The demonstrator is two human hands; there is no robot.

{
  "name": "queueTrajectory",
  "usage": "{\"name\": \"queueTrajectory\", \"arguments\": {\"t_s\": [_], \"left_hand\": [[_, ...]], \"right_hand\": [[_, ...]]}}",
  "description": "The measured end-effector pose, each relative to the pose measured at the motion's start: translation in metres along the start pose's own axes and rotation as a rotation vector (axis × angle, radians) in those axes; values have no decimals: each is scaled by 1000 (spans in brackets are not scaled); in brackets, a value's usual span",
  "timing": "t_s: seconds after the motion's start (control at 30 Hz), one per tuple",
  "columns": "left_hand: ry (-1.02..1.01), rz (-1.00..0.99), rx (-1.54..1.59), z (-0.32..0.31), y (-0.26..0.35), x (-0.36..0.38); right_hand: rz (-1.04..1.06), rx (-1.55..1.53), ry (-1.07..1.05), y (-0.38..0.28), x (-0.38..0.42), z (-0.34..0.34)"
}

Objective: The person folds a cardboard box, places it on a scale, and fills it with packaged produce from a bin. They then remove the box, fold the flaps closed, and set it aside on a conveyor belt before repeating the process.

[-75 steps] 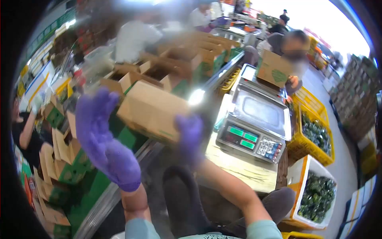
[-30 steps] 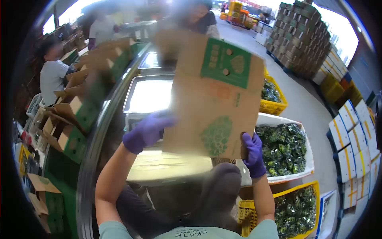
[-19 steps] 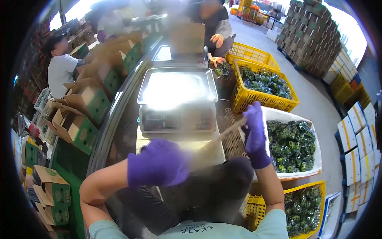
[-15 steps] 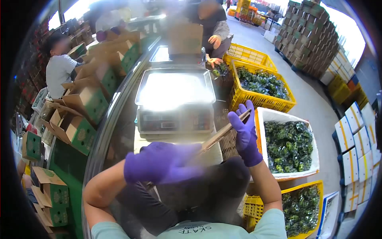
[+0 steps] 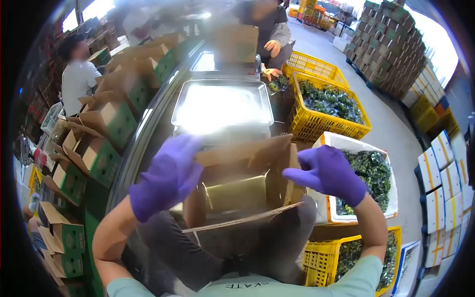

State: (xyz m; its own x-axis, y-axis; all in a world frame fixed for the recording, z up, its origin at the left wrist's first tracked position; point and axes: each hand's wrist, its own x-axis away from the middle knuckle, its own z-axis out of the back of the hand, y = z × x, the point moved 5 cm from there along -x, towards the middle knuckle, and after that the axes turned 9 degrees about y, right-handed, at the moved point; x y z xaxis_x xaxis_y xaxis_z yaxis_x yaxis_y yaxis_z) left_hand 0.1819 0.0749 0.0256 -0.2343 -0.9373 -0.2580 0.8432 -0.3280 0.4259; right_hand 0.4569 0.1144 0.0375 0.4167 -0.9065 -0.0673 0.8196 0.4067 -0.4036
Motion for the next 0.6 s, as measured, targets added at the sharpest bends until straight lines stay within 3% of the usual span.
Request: {"name": "queueTrajectory", "arguments": {"t_s": [0.03,0.07,0.13,0.17,0.2,0.23,0.27,0.3,0.37,0.43,0.47,0.5,0.53,0.6], "left_hand": [[179,-285,-229,0,17,-2],[264,-338,-298,-2,27,-6],[367,-414,-358,-15,39,-13],[475,-490,-416,-26,42,-16],[477,-510,-631,-84,21,-20],[469,-488,-545,-73,35,-21],[432,-479,-490,-66,41,-22],[393,-467,-430,-64,45,-24],[424,-490,-448,-66,42,-23],[443,-535,-444,-68,42,-26],[308,-449,-387,-68,41,-33],[167,-378,-333,-66,41,-39],[137,-375,-162,-52,42,-43],[50,-325,248,-27,49,-47]], "right_hand": [[65,180,-6,-13,-4,-2],[251,166,149,-18,-11,-11],[440,241,-64,-39,-27,-50],[436,234,-57,-41,-37,-60],[470,242,-203,-42,-46,-74],[505,258,-360,-40,-53,-80],[395,185,-494,-42,-51,-58],[383,185,-489,-38,-42,-49],[589,-129,-194,-44,-16,-22],[568,-2,-152,-56,19,-24],[640,-20,39,-54,26,-29],[629,-13,67,-46,18,-46],[698,-69,222,-41,16,-43],[608,-177,395,-24,-1,-54]]}}
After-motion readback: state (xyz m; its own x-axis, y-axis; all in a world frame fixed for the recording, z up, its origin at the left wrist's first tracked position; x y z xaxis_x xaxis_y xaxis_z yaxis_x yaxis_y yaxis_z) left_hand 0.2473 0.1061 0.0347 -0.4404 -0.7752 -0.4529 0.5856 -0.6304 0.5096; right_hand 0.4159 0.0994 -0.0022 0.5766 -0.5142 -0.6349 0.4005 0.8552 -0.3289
